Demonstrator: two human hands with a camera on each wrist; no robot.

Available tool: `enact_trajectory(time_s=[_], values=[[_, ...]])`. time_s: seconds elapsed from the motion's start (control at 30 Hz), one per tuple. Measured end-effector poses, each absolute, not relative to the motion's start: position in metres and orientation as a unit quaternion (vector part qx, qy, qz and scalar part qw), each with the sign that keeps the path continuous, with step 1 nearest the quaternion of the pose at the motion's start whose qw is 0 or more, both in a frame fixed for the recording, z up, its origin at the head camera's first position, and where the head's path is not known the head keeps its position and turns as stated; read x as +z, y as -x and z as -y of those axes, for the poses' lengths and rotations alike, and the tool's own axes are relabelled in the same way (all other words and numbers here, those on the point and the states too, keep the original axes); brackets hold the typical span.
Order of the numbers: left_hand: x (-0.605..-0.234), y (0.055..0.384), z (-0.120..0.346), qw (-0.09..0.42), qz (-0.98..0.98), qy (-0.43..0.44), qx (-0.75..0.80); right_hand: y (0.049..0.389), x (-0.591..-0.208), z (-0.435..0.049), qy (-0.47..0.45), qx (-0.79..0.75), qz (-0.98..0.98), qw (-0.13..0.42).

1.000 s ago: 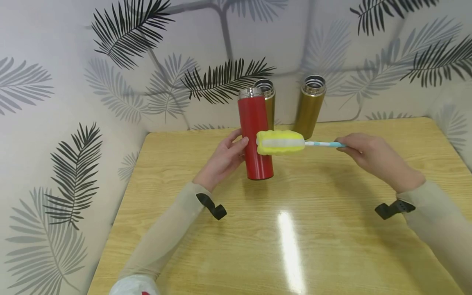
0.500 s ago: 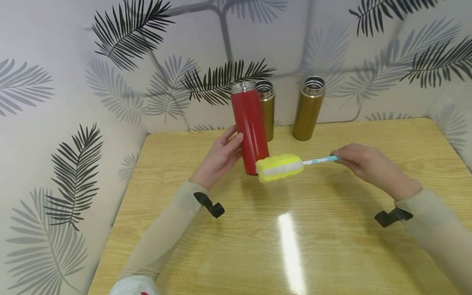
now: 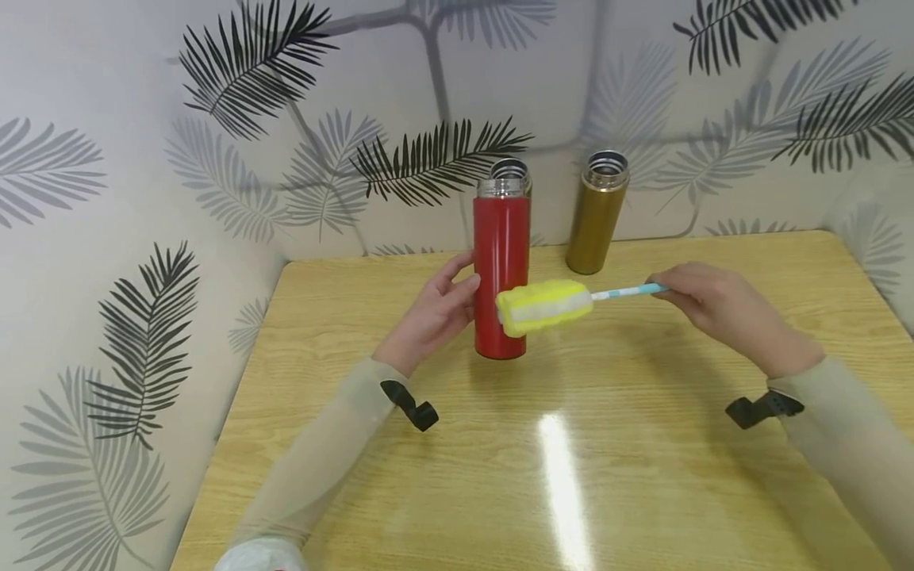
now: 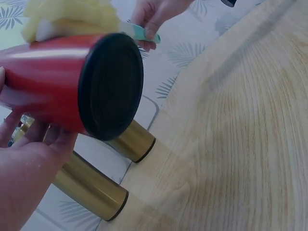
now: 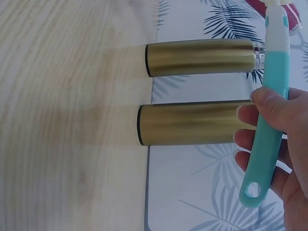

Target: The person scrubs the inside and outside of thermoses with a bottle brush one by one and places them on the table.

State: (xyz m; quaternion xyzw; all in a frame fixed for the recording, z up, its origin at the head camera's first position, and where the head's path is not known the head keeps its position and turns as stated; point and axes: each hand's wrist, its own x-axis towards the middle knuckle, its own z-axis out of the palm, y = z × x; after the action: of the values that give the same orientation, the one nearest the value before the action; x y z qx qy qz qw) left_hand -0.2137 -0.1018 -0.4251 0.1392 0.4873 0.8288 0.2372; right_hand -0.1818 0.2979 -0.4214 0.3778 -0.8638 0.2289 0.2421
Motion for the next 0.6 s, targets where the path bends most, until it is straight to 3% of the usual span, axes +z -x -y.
enact_trajectory(time_s=[0.27,0.6], values=[[-0.425,0.210,0.099,0.275,-0.521,-0.164,0.791,0.185,-0.409,-0.300,-0.358,0.224,0.871,0.253],[-0.423,0.207,0.094,0.280,-0.581,-0.155,0.749,0.190,-0.392,-0.304,-0.327,0.212,0.876,0.286]])
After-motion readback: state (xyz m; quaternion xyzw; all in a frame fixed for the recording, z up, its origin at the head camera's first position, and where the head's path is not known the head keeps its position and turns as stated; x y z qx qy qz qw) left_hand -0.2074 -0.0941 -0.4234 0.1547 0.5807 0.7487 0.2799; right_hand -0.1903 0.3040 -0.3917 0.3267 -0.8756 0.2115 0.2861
